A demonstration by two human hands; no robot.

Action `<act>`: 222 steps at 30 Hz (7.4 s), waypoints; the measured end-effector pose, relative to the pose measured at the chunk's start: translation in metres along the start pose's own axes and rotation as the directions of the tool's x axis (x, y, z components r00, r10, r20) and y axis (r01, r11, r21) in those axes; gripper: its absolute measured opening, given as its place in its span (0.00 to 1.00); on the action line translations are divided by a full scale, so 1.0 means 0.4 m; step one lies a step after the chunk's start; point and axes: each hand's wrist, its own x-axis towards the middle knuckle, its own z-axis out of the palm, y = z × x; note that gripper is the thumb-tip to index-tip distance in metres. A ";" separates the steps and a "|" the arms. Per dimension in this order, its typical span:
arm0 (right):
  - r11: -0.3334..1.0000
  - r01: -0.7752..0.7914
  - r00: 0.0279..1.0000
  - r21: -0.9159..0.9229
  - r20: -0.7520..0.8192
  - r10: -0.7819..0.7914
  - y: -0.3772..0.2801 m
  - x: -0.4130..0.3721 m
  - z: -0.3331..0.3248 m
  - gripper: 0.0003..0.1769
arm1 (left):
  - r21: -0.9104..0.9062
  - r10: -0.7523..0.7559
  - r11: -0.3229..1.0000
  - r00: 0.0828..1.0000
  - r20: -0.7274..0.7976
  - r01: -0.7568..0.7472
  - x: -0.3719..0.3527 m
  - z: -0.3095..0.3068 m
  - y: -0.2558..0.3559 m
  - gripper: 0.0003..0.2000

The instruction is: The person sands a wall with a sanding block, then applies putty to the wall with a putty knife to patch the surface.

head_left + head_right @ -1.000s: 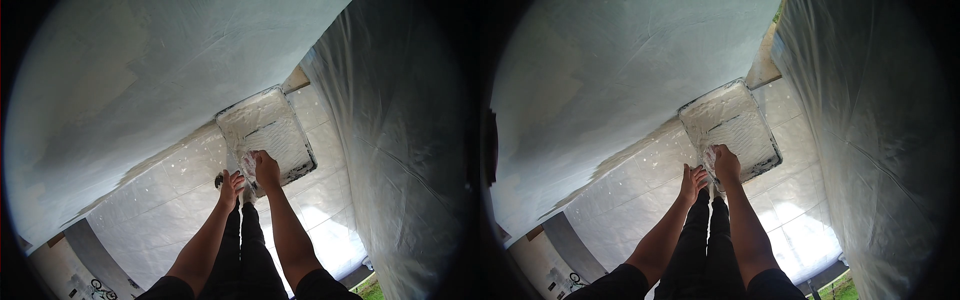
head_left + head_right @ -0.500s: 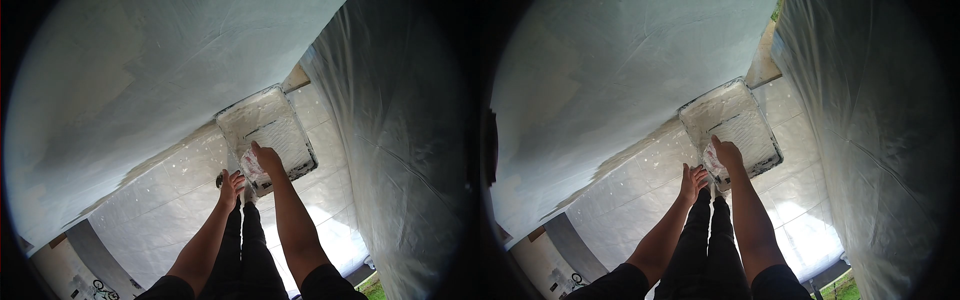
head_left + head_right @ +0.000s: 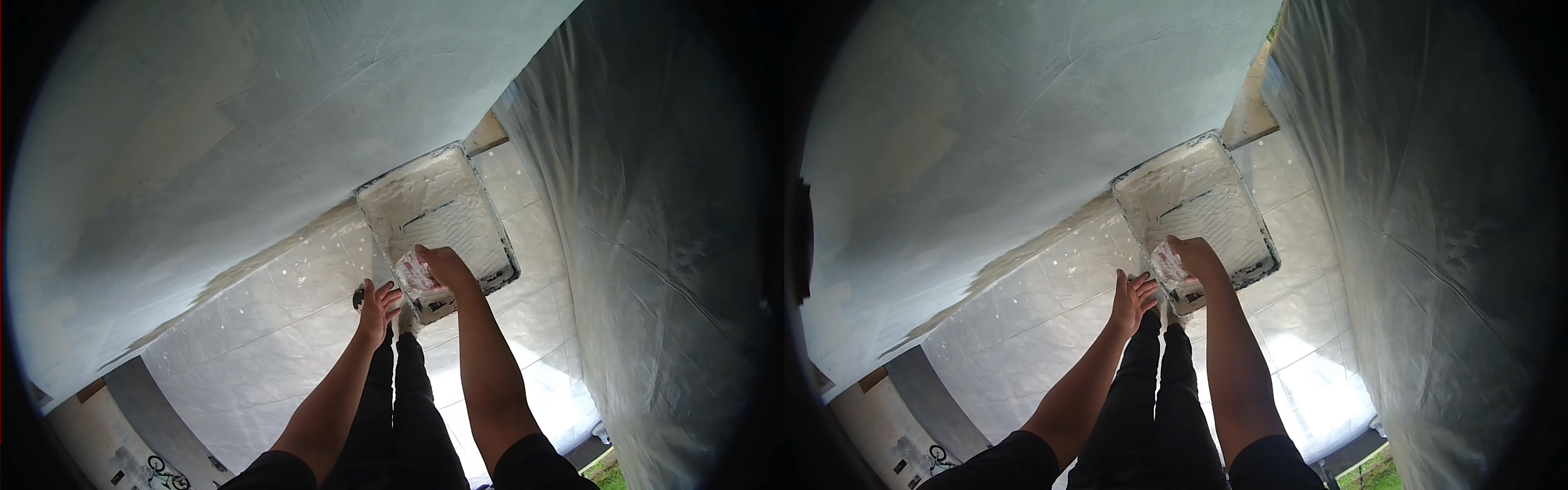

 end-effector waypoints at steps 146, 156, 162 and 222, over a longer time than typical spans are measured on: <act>-0.577 -0.311 -0.788 -0.756 0.544 -0.288 -1.494 -1.716 0.515 0.27 | 0.501 0.366 -0.785 -0.378 0.850 0.366 -1.998 -0.497 1.371 0.53; -0.583 -0.281 -0.788 -0.762 0.530 -0.312 -1.487 -1.711 0.523 0.27 | 0.491 0.346 -0.777 -0.384 0.856 0.394 -2.005 -0.482 1.374 0.52; -0.587 -0.293 -0.794 -0.755 0.534 -0.291 -1.510 -1.735 0.557 0.26 | 0.503 0.360 -0.748 -0.373 0.855 0.433 -2.003 -0.482 1.400 0.52; -0.606 -0.247 -0.845 -0.756 0.474 -0.247 -1.513 -1.696 0.566 0.22 | 0.492 0.373 -0.750 -0.331 0.867 0.442 -2.022 -0.528 1.370 0.49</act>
